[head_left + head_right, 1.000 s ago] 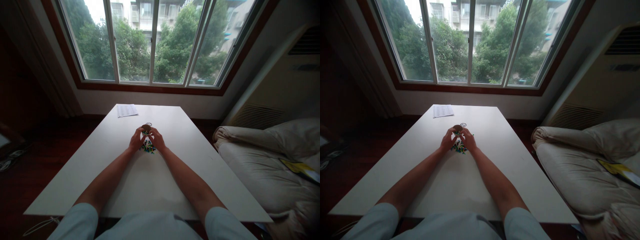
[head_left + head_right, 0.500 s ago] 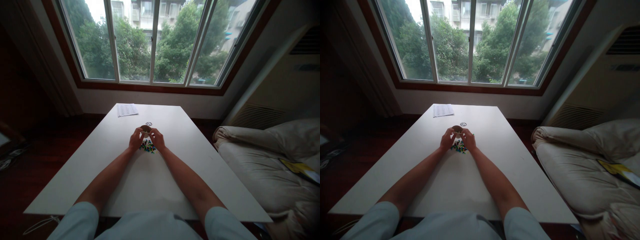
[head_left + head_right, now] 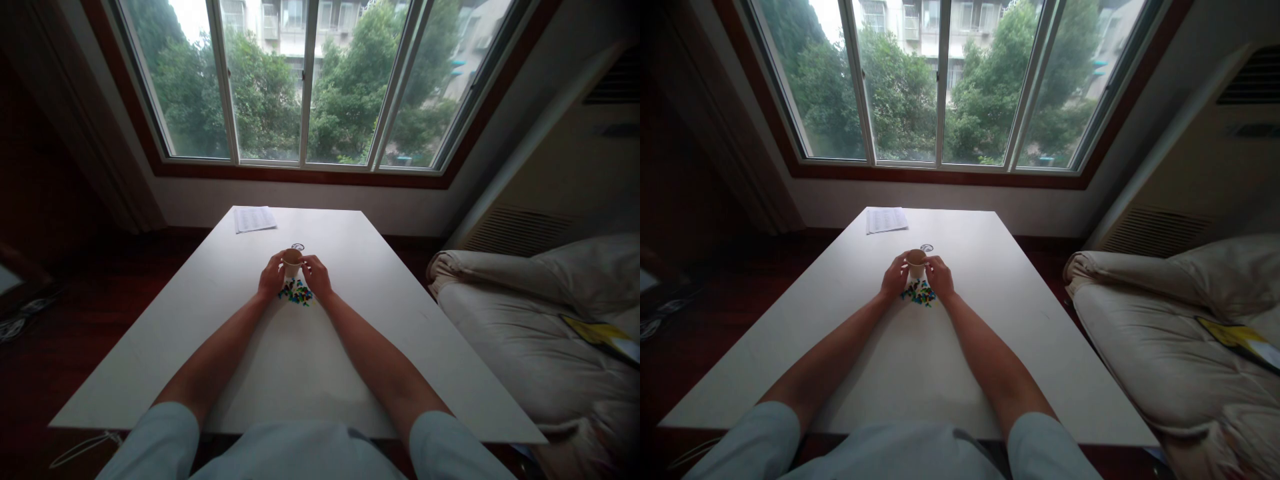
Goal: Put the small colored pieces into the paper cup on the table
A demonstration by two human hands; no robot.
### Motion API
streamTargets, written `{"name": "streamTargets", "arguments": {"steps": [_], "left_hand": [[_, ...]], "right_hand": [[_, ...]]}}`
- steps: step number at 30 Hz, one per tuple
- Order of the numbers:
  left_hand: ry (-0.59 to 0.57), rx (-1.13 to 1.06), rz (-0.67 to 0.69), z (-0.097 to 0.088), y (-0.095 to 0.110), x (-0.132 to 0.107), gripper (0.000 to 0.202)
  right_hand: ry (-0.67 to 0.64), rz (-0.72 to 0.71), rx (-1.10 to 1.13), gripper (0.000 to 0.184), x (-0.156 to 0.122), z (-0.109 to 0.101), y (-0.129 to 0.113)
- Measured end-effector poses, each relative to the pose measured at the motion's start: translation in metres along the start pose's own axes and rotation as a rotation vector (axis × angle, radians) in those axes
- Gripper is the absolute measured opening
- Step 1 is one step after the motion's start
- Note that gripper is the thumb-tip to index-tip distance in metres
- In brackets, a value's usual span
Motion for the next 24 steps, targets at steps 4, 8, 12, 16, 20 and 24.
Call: {"name": "streamTargets", "arguments": {"steps": [4, 8, 12, 16, 20, 24], "left_hand": [[0.024, -0.001, 0.057, -0.004, 0.006, 0.002, 0.051], [0.046, -0.018, 0.105, -0.007, 0.015, 0.003, 0.053], [-0.012, -0.05, 0.151, -0.002, 0.023, 0.001, 0.065], [-0.012, -0.035, 0.108, -0.001, 0.02, 0.0, 0.059], [0.009, 0.001, 0.05, -0.002, 0.012, 0.0, 0.05], [0.03, 0.022, 0.091, -0.003, 0.017, 0.001, 0.053]], "right_hand": [[-0.027, -0.022, -0.015, 0.028, 0.0, 0.001, -0.004], [-0.051, -0.023, 0.014, 0.034, -0.001, 0.004, -0.006], [-0.067, -0.022, 0.04, 0.04, -0.002, 0.007, -0.006], [-0.064, -0.03, 0.037, 0.041, -0.001, 0.005, -0.007], [-0.052, -0.05, 0.005, 0.037, 0.001, 0.002, -0.009], [-0.056, -0.052, -0.007, 0.031, 0.002, 0.002, -0.012]]}}
Point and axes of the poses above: each hand's wrist, its own x-axis towards the middle knuckle, its own z-axis out of the palm, y = z × x, the point moved 8 cm from there along x, towards the middle knuckle, and after that the axes turned 14 degrees about y, right-handed, at the moved point
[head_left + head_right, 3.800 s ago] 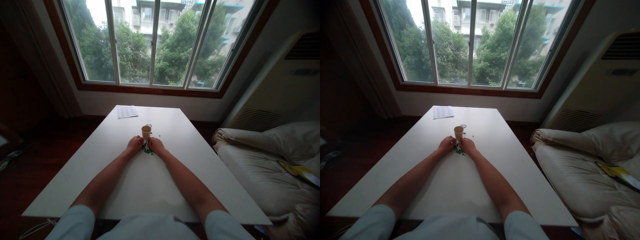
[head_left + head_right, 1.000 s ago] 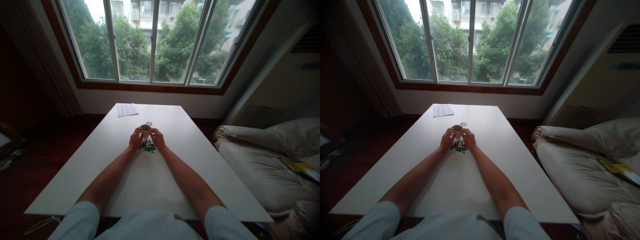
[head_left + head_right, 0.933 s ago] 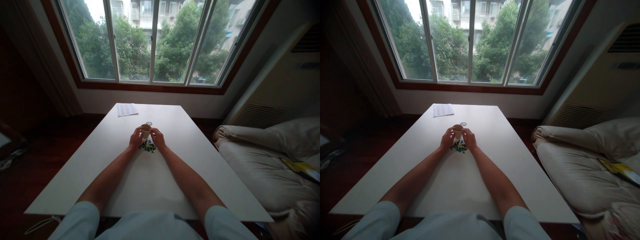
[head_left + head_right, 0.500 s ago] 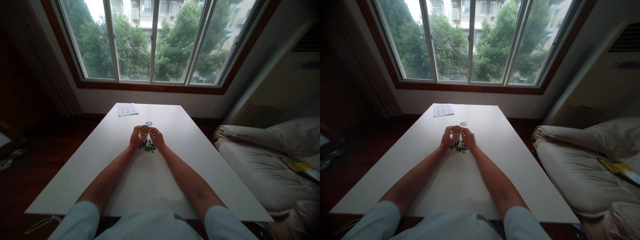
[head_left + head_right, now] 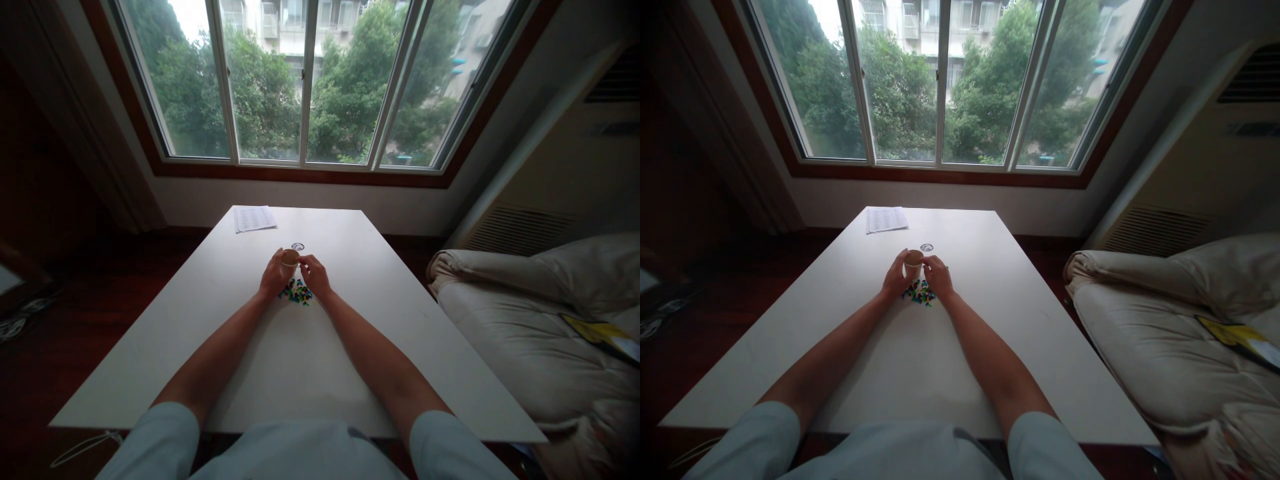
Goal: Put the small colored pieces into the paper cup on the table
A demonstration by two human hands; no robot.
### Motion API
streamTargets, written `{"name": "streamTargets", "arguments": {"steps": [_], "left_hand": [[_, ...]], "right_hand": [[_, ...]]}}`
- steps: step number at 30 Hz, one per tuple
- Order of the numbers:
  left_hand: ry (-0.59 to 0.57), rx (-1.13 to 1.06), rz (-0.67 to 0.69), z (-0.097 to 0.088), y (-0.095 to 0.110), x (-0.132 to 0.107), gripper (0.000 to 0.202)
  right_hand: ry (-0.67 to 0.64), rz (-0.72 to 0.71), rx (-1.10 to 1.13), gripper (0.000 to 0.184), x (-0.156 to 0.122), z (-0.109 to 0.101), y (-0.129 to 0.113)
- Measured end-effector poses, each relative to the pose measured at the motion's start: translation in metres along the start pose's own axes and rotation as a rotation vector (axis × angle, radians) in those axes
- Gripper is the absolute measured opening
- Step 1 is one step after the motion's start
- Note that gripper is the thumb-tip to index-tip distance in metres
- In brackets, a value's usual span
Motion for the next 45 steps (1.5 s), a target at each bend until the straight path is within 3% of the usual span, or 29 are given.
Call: {"name": "streamTargets", "arguments": {"steps": [6, 17, 25, 32, 45], "left_hand": [[0.026, 0.145, 0.001, -0.006, 0.003, 0.004, 0.054], [-0.013, 0.108, -0.013, -0.006, -0.005, 0.002, 0.025], [-0.095, 0.039, -0.039, -0.003, -0.001, 0.0, 0.037], [-0.069, 0.026, 0.013, -0.002, -0.001, -0.001, 0.034], [-0.081, 0.004, -0.099, 0.001, -0.015, -0.002, 0.033]], "right_hand": [[-0.032, -0.032, 0.013, 0.027, -0.001, 0.004, -0.007], [-0.013, -0.005, 0.036, 0.029, 0.0, 0.004, -0.008], [0.035, 0.001, 0.022, 0.038, 0.002, -0.004, 0.005], [-0.004, 0.001, 0.051, 0.013, 0.001, 0.0, 0.002], [-0.021, 0.094, 0.138, 0.028, 0.001, 0.002, 0.025]]}}
Point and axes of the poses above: each hand's wrist, its own x-axis towards the middle knuckle, its own z-axis out of the palm, y = z × x, the point moved 8 cm from there along x, towards the middle knuckle, and after that the axes turned 14 degrees about y, right-handed, at the moved point
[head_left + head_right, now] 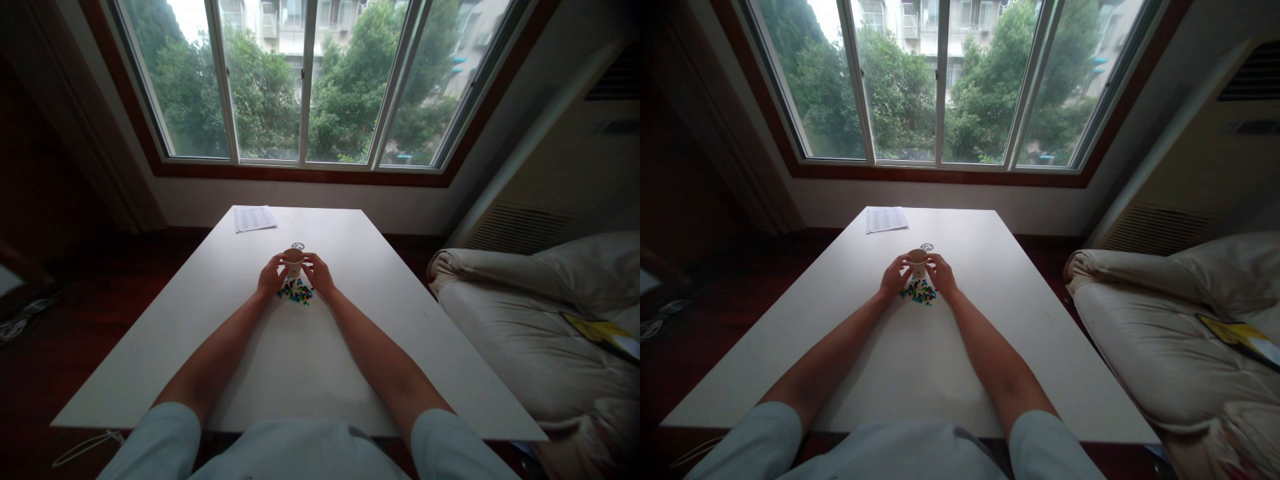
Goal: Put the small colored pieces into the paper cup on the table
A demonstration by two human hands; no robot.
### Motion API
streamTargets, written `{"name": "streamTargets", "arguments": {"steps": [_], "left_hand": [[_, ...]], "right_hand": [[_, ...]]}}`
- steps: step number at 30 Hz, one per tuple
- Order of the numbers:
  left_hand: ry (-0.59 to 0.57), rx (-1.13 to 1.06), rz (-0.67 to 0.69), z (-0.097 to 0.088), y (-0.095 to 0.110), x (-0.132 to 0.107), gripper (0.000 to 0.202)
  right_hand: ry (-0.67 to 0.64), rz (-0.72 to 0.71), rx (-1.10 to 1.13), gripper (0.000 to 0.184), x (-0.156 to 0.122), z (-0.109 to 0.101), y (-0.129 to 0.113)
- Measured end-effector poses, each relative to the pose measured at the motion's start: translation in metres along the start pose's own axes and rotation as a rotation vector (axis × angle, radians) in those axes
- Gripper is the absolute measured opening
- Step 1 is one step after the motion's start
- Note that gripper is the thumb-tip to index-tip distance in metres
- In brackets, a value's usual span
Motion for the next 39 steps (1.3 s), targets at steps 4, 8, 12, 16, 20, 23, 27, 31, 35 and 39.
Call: {"name": "streamTargets", "arguments": {"steps": [4, 8, 12, 16, 20, 23, 27, 31, 35, 39], "left_hand": [[-0.017, 0.013, -0.001, 0.001, -0.001, 0.001, 0.031], [-0.015, 0.048, -0.003, 0.001, -0.001, 0.001, 0.026], [-0.005, 0.084, -0.021, 0.0, -0.005, 0.002, 0.021], [-0.006, 0.14, -0.037, -0.001, -0.006, 0.003, 0.02], [-0.035, 0.223, -0.078, -0.001, -0.005, 0.003, 0.02], [-0.054, 0.256, -0.094, -0.001, -0.002, 0.003, 0.02], [-0.068, 0.247, -0.054, 0.0, 0.0, 0.005, 0.019], [-0.101, 0.278, -0.004, -0.002, -0.002, 0.013, 0.016], [-0.141, 0.273, 0.045, -0.001, -0.002, 0.021, 0.015], [-0.127, 0.25, 0.022, 0.002, -0.006, 0.02, 0.017]], "right_hand": [[-0.002, 0.02, 0.003, 0.025, 0.0, 0.0, 0.008], [0.01, 0.023, -0.014, 0.021, 0.001, -0.001, 0.01], [0.009, 0.019, -0.044, 0.015, 0.0, 0.0, 0.01], [0.018, 0.024, -0.104, 0.012, 0.0, 0.001, 0.012], [-0.011, 0.028, -0.116, 0.011, 0.001, 0.003, 0.012], [-0.049, 0.034, -0.099, 0.009, -0.001, 0.005, 0.013], [-0.077, 0.067, -0.105, 0.007, -0.002, 0.008, 0.018], [-0.085, 0.051, -0.162, 0.005, 0.001, 0.01, 0.022], [-0.111, -0.003, -0.21, 0.007, 0.006, 0.01, 0.021], [-0.156, -0.059, -0.204, 0.012, 0.007, 0.007, 0.017]]}}
Point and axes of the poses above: each hand's wrist, its own x-axis towards the middle knuckle, its own z-axis out of the palm, y = z × x, the point moved 8 cm from there along x, towards the middle knuckle, and after that the axes turned 14 degrees about y, right-handed, at the moved point
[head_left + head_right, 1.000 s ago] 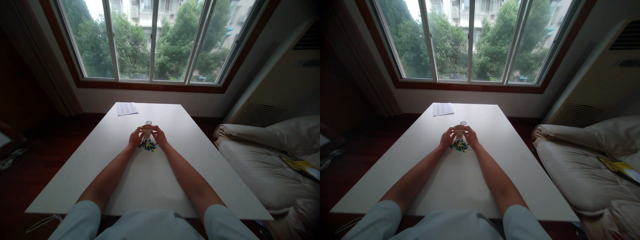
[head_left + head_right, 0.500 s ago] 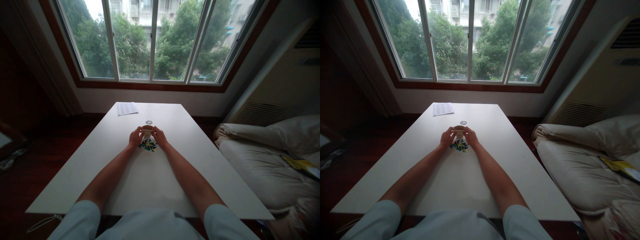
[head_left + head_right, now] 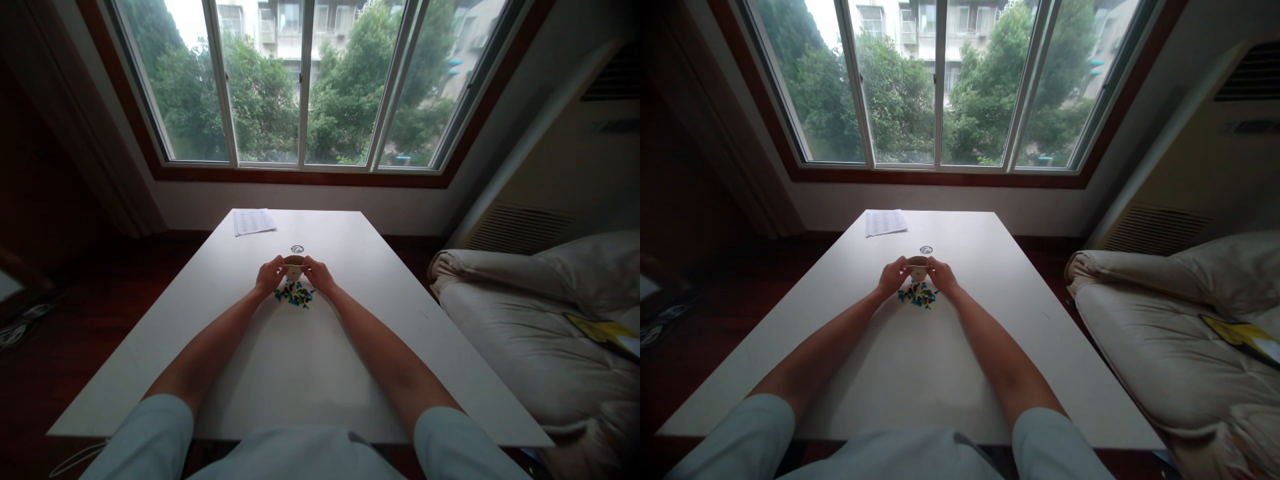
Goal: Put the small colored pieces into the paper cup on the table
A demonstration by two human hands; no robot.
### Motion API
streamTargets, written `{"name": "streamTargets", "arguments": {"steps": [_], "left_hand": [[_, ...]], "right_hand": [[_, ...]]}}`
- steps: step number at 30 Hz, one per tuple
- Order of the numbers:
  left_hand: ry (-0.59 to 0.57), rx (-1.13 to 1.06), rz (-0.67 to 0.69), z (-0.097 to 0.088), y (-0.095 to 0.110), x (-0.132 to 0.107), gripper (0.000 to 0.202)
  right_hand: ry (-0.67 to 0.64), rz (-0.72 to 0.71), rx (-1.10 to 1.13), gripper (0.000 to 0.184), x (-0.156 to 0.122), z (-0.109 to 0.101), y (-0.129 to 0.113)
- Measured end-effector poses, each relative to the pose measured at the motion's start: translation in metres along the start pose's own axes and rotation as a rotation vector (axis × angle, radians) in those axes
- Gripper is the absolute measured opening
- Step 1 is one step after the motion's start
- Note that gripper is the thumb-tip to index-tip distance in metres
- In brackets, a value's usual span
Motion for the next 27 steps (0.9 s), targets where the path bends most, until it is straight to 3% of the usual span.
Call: {"name": "streamTargets", "arguments": {"steps": [7, 13, 19, 27], "left_hand": [[0.049, -0.065, -0.011, 0.005, -0.005, -0.006, 0.025], [0.009, -0.155, 0.048, 0.005, -0.003, -0.008, 0.028], [0.035, -0.14, 0.16, 0.0, 0.006, -0.013, 0.027], [0.051, -0.019, 0.151, -0.008, 0.021, -0.014, 0.033]], "right_hand": [[0.005, -0.012, 0.055, 0.023, -0.007, -0.008, -0.005], [-0.01, -0.083, 0.137, 0.036, -0.008, -0.016, -0.008], [0.004, -0.094, 0.157, 0.031, -0.01, -0.017, -0.008], [0.054, -0.003, 0.047, 0.03, -0.005, -0.013, -0.01]]}}
Point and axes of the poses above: each hand's wrist, its own x-axis towards the middle knuckle, its own z-axis out of the palm, y = z × x, the point moved 8 cm from there along x, towards the middle knuckle, and after that the axes turned 14 degrees about y, right-handed, at the moved point
